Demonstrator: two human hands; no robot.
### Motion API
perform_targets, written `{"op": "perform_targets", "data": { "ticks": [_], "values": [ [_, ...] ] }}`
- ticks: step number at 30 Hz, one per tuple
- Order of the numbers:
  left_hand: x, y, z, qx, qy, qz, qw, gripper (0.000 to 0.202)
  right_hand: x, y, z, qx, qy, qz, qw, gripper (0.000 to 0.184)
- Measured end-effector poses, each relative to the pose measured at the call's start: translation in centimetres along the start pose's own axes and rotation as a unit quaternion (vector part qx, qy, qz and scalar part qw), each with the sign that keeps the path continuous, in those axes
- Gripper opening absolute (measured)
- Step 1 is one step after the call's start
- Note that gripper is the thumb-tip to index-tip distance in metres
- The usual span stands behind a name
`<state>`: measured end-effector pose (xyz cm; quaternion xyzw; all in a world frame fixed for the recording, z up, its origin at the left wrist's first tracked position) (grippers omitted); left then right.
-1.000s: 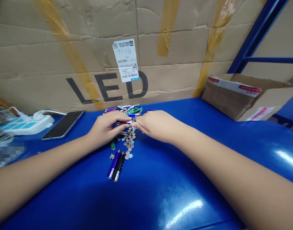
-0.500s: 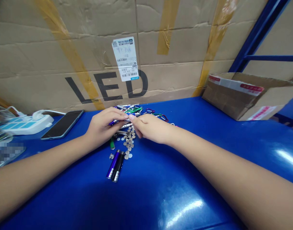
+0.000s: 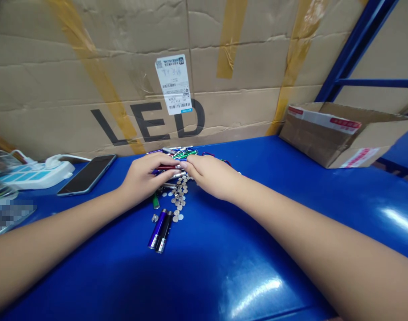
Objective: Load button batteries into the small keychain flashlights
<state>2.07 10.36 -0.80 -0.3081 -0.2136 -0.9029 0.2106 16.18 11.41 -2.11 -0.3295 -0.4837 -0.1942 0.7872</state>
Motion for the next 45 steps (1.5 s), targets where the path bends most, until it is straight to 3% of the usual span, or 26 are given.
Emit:
{"op": "perform_targets", "data": {
  "ticks": [5, 8, 13, 16, 19, 22, 24, 26, 28, 30, 37, 42, 45],
  "values": [
    [-0.1, -0.5, 0.0, 0.031, -0.007, -0.003, 0.999, 0.013, 0.5, -0.9, -0.2, 0.046, -0.072, -0.031, 0.996, 0.029],
    [-0.1, -0.8, 0.0, 0.047, -0.005, -0.007, 0.999, 0.013, 0.7, -1.0, -0.3, 0.034, -0.103, -0.115, 0.987, 0.025],
    [-0.2, -1.0, 0.0, 0.054, -0.014, -0.025, 0.998, 0.012, 0.7, -1.0, -0.3, 0.052, -0.119, -0.262, 0.956, 0.020],
    [-0.2, -0.9, 0.0, 0.047, -0.014, -0.032, 0.998, 0.013, 0.8, -0.9, -0.4, 0.063, -0.116, -0.267, 0.955, 0.018],
    [0.1, -0.4, -0.1, 0.001, -0.008, -0.026, 1.000, 0.012, 1.0, -1.2, -0.4, 0.088, -0.093, -0.137, 0.982, 0.022],
    [0.4, 0.3, -0.2, -0.060, 0.005, -0.010, 0.998, 0.010, 0.6, -1.0, -0.4, 0.071, -0.087, 0.128, 0.985, 0.027],
    [0.5, 0.7, -0.4, -0.093, 0.013, 0.001, 0.996, 0.010, -0.4, -0.6, -0.7, 0.011, -0.125, 0.322, 0.938, 0.027],
    [0.6, 1.0, -0.5, -0.109, 0.024, 0.010, 0.994, 0.010, -1.4, -0.5, -1.1, -0.034, -0.161, 0.468, 0.868, 0.028],
    [0.7, 1.0, -0.6, -0.106, 0.036, 0.014, 0.994, 0.010, -2.0, -0.4, -1.1, -0.045, -0.160, 0.549, 0.819, 0.029],
    [0.8, 1.1, -0.5, -0.098, 0.042, 0.016, 0.994, 0.009, -2.2, -0.2, -0.9, -0.043, -0.136, 0.583, 0.799, 0.030],
    [1.0, 1.0, -0.4, -0.067, 0.056, -0.005, 0.996, 0.011, -2.3, -0.3, -0.1, 0.000, -0.052, 0.578, 0.814, 0.039],
    [1.1, 0.7, -0.3, -0.034, 0.070, -0.014, 0.997, 0.011, -0.6, 0.3, 0.2, 0.003, 0.113, 0.495, 0.862, 0.036],
    [1.1, 0.4, -0.3, -0.013, 0.067, -0.016, 0.998, 0.010, 0.3, 0.0, 0.0, 0.008, 0.163, 0.443, 0.882, 0.033]
  ]
}}
Point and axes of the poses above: each hand's wrist, its own z-axis towards the middle knuckle, its own x-axis out of the back of the hand, y = z × x, the point moved 6 cm from there along z, towards the middle knuckle, and after that the axes turned 10 degrees about x, right-handed, at the moved point
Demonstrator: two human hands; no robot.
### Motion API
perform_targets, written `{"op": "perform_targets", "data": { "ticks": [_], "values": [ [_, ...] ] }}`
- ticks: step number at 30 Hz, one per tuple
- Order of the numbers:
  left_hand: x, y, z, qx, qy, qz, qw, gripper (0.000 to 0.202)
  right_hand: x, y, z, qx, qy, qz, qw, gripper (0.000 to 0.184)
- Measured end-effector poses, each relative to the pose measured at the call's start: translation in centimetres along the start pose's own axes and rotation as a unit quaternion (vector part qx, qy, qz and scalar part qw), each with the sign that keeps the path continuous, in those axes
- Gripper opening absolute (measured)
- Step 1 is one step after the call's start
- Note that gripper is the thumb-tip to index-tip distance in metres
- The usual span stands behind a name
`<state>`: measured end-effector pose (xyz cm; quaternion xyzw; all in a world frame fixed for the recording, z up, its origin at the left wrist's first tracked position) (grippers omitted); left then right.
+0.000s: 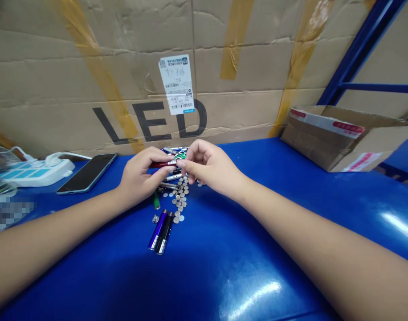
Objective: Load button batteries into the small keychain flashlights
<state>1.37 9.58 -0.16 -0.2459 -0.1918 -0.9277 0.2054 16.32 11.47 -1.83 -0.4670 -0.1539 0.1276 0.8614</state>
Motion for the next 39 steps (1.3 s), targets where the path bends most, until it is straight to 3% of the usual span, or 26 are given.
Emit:
{"op": "perform_targets", "data": {
  "ticks": [6, 15, 22, 28, 31, 36, 39],
  "values": [
    [0.0, -0.5, 0.0, 0.036, 0.003, 0.000, 0.999, 0.011, 0.3, -0.7, 0.1, -0.009, 0.022, -0.049, 0.998, 0.025],
    [-0.2, -0.4, 0.0, 0.031, -0.008, -0.006, 0.999, 0.011, 0.3, -1.9, -0.1, 0.067, -0.042, -0.141, 0.987, 0.015],
    [-0.1, -0.6, 0.1, 0.043, -0.005, -0.003, 0.999, 0.011, 0.4, -1.7, 0.1, 0.088, -0.052, -0.161, 0.982, 0.018],
    [0.0, -0.5, 0.1, 0.032, -0.001, -0.004, 0.999, 0.011, 0.5, -2.5, 0.1, 0.139, -0.078, -0.284, 0.946, 0.022],
    [0.1, -0.1, 0.0, -0.001, -0.006, -0.001, 1.000, 0.012, 0.4, -2.3, 0.1, 0.103, -0.089, -0.273, 0.952, 0.018],
    [0.0, 0.4, -0.1, -0.054, -0.014, 0.028, 0.998, 0.013, 0.1, -0.8, -0.1, -0.042, -0.080, -0.146, 0.985, 0.024],
    [0.0, 0.3, -0.1, -0.054, -0.016, 0.039, 0.998, 0.011, -0.5, -0.2, -0.3, -0.073, -0.086, -0.092, 0.989, 0.026]
  ]
}}
Point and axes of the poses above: each hand's wrist, its own z-axis towards the middle knuckle, its own x-axis out of the back of the hand, y = z × x, the point moved 6 cm from there along z, towards the middle knuckle, and after that the axes turned 10 degrees about x, right-handed, at the moved point
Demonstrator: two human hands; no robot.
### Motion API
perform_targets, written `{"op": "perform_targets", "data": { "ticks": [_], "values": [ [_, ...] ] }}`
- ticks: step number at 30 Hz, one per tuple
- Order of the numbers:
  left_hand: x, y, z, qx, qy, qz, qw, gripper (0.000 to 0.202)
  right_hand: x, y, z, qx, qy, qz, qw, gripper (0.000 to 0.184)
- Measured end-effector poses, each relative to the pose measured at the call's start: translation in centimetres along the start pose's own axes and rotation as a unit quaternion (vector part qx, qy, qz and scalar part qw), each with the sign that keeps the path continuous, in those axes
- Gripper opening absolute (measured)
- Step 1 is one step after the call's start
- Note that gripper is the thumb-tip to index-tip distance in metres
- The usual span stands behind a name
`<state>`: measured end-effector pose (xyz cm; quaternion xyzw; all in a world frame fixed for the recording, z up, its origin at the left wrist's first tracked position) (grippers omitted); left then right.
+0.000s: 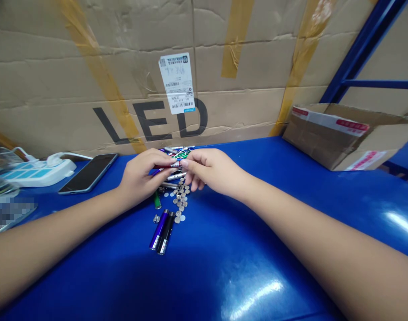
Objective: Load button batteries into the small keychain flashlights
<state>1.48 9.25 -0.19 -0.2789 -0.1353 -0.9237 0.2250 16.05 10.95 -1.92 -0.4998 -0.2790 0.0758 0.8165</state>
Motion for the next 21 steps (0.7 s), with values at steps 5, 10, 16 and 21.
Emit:
{"op": "perform_targets", "data": {
  "ticks": [5, 10, 16, 21],
  "values": [
    [0.0, 0.1, -0.2, -0.031, -0.004, 0.010, 0.999, 0.009, -1.1, 1.1, -0.1, -0.088, -0.023, 0.174, 0.981, 0.028],
    [0.0, 0.4, -0.3, -0.065, 0.012, 0.042, 0.997, 0.009, -2.2, 1.9, -0.5, -0.199, -0.032, 0.310, 0.929, 0.035],
    [-0.4, 0.3, -0.2, -0.034, -0.003, -0.039, 0.999, 0.008, -2.1, 2.0, -0.3, -0.178, 0.000, 0.257, 0.950, 0.032],
    [-0.5, 0.4, -0.2, -0.024, -0.014, -0.037, 0.999, 0.014, -1.8, 1.7, -0.2, -0.140, 0.002, 0.197, 0.970, 0.032]
  ]
}}
Point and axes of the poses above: each hand's wrist, its own z-axis towards the middle knuckle, its own x-axis out of the back of the hand, y = z × x, the point moved 6 cm from there along z, towards the middle knuckle, and after that the axes turned 10 degrees about x, right-handed, at the moved point
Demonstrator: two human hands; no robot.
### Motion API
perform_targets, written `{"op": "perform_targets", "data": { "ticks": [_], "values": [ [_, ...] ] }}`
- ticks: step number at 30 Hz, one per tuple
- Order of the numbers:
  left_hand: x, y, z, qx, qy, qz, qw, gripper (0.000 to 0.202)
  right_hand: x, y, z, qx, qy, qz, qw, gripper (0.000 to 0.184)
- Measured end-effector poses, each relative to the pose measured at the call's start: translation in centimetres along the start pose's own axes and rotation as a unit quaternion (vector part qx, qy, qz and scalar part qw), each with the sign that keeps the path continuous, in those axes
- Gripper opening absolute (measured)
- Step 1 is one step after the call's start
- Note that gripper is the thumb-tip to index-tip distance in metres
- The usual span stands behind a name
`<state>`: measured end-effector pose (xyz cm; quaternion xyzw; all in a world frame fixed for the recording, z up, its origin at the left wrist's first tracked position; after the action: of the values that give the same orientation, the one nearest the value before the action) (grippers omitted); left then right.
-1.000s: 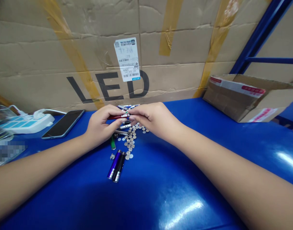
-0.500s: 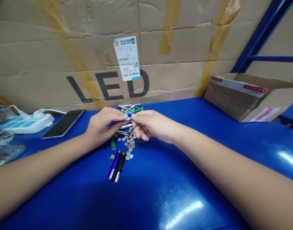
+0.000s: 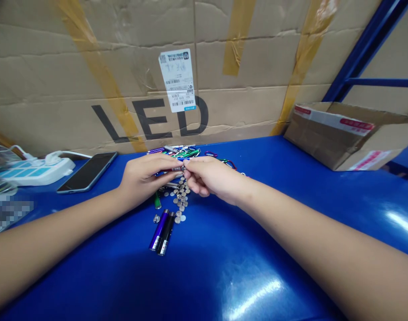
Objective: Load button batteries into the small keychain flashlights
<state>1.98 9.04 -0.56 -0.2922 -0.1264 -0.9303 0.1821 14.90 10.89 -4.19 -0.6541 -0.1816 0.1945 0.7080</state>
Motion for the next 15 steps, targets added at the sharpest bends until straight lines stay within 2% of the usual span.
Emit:
{"op": "perform_targets", "data": {
  "ticks": [3, 7, 11, 13, 15],
  "values": [
    [0.1, 0.0, 0.1, 0.017, -0.002, 0.008, 1.000, 0.017, -0.1, 0.1, 0.0, 0.003, 0.010, 0.014, 1.000, 0.034],
    [-0.1, -0.3, 0.4, 0.077, -0.014, 0.007, 0.997, 0.013, -0.4, 0.3, 0.1, 0.011, 0.001, 0.003, 1.000, 0.038],
    [-0.2, -0.6, 0.7, 0.135, -0.012, 0.004, 0.991, 0.011, -0.1, 0.0, 0.2, 0.069, -0.002, -0.107, 0.992, 0.044],
    [-0.2, -0.7, 0.7, 0.155, -0.007, -0.005, 0.988, 0.009, 0.2, -0.9, 0.0, 0.130, 0.000, -0.223, 0.966, 0.046],
    [-0.2, -0.9, 0.7, 0.172, -0.005, -0.015, 0.985, 0.009, 0.5, -2.0, -0.3, 0.188, 0.001, -0.377, 0.907, 0.042]
  ]
}}
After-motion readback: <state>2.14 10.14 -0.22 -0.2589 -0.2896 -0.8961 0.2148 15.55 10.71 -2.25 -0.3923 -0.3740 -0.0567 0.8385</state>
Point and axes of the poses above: each hand's wrist, its own z-axis towards the middle knuckle, its own x-axis out of the back of the hand, y = z × x, the point moved 6 cm from there along z, towards the middle knuckle, and after that the axes turned 10 degrees about x, right-handed, at the moved point
